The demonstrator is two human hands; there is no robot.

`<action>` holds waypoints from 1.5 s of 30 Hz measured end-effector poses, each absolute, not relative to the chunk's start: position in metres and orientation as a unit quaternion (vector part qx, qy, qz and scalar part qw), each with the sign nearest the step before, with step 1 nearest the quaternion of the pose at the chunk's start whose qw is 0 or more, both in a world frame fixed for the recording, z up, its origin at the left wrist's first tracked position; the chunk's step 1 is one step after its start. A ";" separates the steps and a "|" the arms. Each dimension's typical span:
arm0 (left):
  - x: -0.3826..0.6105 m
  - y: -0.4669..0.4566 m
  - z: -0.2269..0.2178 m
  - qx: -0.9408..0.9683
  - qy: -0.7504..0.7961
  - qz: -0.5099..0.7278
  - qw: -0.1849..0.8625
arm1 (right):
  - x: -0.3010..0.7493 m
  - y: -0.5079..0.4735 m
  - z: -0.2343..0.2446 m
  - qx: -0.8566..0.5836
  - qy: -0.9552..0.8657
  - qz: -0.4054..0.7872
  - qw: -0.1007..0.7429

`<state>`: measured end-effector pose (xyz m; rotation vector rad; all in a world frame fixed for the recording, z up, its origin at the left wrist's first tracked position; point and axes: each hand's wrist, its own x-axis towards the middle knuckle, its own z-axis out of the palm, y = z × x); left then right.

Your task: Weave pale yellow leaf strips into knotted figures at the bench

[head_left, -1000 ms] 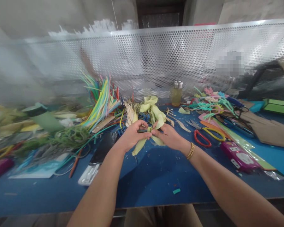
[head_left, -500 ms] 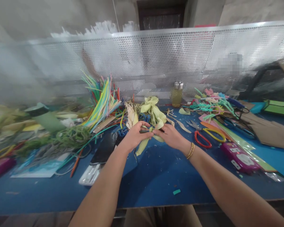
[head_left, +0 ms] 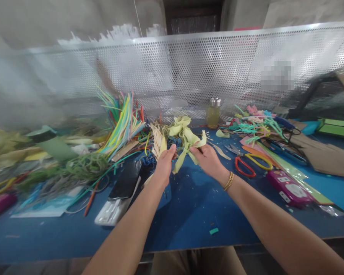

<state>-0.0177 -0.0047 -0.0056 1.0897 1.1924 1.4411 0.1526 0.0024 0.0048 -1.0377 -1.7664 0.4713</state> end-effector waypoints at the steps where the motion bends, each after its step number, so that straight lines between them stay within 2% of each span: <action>1: -0.017 -0.007 -0.003 0.450 0.499 0.596 0.440 | 0.153 0.002 0.005 -0.426 -0.727 0.194 0.503; 4: -0.017 -0.012 0.003 0.483 0.519 0.560 0.428 | 0.153 0.002 0.005 -0.433 -0.718 0.174 0.517; 13: -0.007 -0.015 -0.008 0.518 0.383 0.507 0.572 | 0.146 -0.003 0.003 -0.409 -0.729 0.177 0.520; 23: 0.001 -0.019 -0.005 0.517 0.384 0.548 0.534 | 0.143 -0.001 -0.004 -0.398 -0.726 0.230 0.511; 26: -0.003 -0.017 -0.008 0.556 0.441 0.513 0.482 | 0.143 0.003 -0.008 -0.423 -0.711 0.236 0.511; 29: -0.014 -0.019 0.001 0.643 0.532 0.433 0.342 | 0.142 0.006 -0.013 -0.456 -0.681 0.259 0.511; 32: -0.033 -0.034 0.029 0.698 0.605 0.339 0.180 | 0.141 0.008 -0.017 -0.483 -0.657 0.284 0.504; 36: -0.088 -0.061 0.073 0.697 0.665 0.263 0.050 | 0.142 0.010 -0.018 -0.505 -0.651 0.275 0.495; 39: -0.158 -0.065 0.084 0.655 0.724 0.214 -0.015 | 0.142 0.011 -0.020 -0.496 -0.653 0.278 0.501; 42: -0.228 -0.056 0.067 0.684 0.714 0.147 0.040 | 0.142 0.013 -0.022 -0.498 -0.650 0.281 0.500; 45: -0.270 -0.049 0.038 0.700 0.687 0.171 0.097 | 0.141 0.013 -0.023 -0.503 -0.651 0.280 0.495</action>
